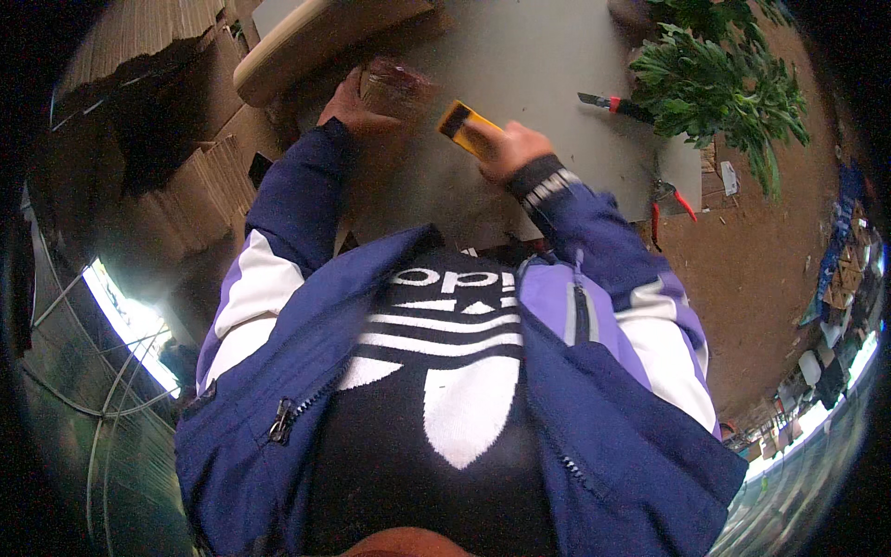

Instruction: The person uses a tape dispenser to apply tape to a small cardboard piece, then rolls a flat cardboard sheet into a tube and secures it with tape. They place a potted plant inside the tube and continue taping the structure.

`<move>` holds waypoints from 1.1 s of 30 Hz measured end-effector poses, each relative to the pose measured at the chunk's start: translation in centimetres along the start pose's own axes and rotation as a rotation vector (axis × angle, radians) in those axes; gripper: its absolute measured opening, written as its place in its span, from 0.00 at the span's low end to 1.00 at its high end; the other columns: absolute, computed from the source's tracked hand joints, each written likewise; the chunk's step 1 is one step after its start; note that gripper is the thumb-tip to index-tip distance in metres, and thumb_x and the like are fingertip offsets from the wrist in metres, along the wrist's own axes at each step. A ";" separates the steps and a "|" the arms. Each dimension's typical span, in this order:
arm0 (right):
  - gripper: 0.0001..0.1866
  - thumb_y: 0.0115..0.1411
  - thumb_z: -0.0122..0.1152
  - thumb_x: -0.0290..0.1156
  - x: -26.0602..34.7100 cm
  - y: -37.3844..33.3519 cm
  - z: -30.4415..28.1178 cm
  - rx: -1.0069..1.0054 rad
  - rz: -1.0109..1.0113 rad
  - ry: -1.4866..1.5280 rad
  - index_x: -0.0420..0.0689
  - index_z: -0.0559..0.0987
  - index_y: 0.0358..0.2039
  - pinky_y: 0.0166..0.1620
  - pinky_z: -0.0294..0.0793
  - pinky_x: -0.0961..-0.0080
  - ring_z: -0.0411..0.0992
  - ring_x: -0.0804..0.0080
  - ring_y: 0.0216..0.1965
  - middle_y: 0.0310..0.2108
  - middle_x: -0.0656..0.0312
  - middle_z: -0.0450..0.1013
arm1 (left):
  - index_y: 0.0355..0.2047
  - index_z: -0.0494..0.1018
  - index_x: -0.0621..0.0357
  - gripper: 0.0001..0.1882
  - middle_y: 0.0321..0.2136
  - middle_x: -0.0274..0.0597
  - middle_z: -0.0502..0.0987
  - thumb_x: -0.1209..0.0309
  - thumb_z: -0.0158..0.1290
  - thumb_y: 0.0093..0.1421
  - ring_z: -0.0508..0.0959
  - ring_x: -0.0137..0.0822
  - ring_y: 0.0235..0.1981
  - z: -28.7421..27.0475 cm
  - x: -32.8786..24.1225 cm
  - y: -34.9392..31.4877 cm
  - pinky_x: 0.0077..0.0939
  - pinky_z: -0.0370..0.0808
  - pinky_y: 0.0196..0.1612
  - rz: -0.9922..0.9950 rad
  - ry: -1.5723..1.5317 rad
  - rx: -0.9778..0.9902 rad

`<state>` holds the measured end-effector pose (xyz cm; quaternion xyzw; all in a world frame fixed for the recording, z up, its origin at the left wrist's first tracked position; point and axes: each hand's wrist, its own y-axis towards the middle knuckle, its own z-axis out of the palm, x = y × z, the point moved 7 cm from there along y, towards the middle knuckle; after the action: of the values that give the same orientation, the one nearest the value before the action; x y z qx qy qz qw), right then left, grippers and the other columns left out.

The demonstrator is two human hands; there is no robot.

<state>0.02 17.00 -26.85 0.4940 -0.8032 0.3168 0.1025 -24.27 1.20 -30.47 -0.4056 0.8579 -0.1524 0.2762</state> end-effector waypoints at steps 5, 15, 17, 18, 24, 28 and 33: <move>0.24 0.52 0.63 0.43 1.8 5.0 1.4 0.027 -0.024 0.003 0.69 0.77 0.53 0.37 0.80 0.57 0.79 0.51 0.35 0.37 0.50 0.78 | 0.67 0.53 0.63 0.66 0.63 0.57 0.64 0.46 0.74 0.33 0.65 0.51 0.64 1.0 3.0 3.1 0.37 0.64 0.65 -0.008 -0.057 0.129; 0.39 0.41 0.72 0.34 -8.0 -18.5 -0.1 -0.095 0.037 0.145 0.66 0.74 0.59 0.32 0.76 0.63 0.74 0.55 0.29 0.28 0.57 0.68 | 0.66 0.56 0.65 0.62 0.66 0.53 0.54 0.51 0.75 0.36 0.55 0.47 0.69 14.4 -10.5 -5.0 0.39 0.56 0.69 0.290 -0.471 0.639; 0.40 0.41 0.73 0.34 -7.0 -17.9 0.1 -0.183 -0.007 0.199 0.66 0.73 0.59 0.32 0.76 0.63 0.74 0.55 0.29 0.28 0.57 0.68 | 0.68 0.52 0.64 0.65 0.68 0.56 0.50 0.49 0.75 0.35 0.52 0.49 0.70 13.1 -9.5 -5.1 0.40 0.54 0.70 0.188 -0.498 0.517; 0.40 0.41 0.73 0.35 -6.2 -16.7 0.0 -0.224 -0.023 0.216 0.66 0.73 0.59 0.32 0.76 0.63 0.74 0.55 0.29 0.28 0.57 0.68 | 0.68 0.50 0.63 0.65 0.68 0.56 0.51 0.49 0.73 0.36 0.52 0.50 0.70 12.2 -9.6 -5.4 0.40 0.55 0.70 0.260 -0.367 0.432; 0.36 0.43 0.70 0.33 0.3 -9.6 -3.1 -0.330 -0.061 0.239 0.65 0.75 0.56 0.31 0.77 0.61 0.74 0.54 0.28 0.29 0.56 0.69 | 0.69 0.46 0.59 0.63 0.67 0.53 0.54 0.45 0.68 0.40 0.56 0.51 0.68 7.6 -10.5 -7.3 0.40 0.55 0.69 0.108 0.072 -0.082; 0.33 0.44 0.70 0.35 -1.4 -13.7 -6.5 -0.310 -0.132 0.307 0.68 0.76 0.55 0.29 0.77 0.60 0.75 0.54 0.26 0.28 0.56 0.70 | 0.68 0.49 0.52 0.63 0.63 0.50 0.60 0.46 0.71 0.36 0.59 0.49 0.67 7.4 -10.9 -6.7 0.41 0.60 0.67 -0.012 0.074 -0.057; 0.33 0.44 0.70 0.36 -4.5 -16.4 -2.7 -0.162 -0.009 0.209 0.68 0.77 0.55 0.30 0.77 0.60 0.75 0.56 0.26 0.28 0.56 0.69 | 0.65 0.55 0.55 0.62 0.62 0.53 0.64 0.51 0.75 0.33 0.64 0.50 0.64 7.0 -9.1 -4.8 0.40 0.63 0.66 0.108 -0.084 0.041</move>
<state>15.93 16.81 -20.17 0.4522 -0.8087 0.3003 0.2265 -12.42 5.06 -30.54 -0.3592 0.8628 -0.1375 0.3282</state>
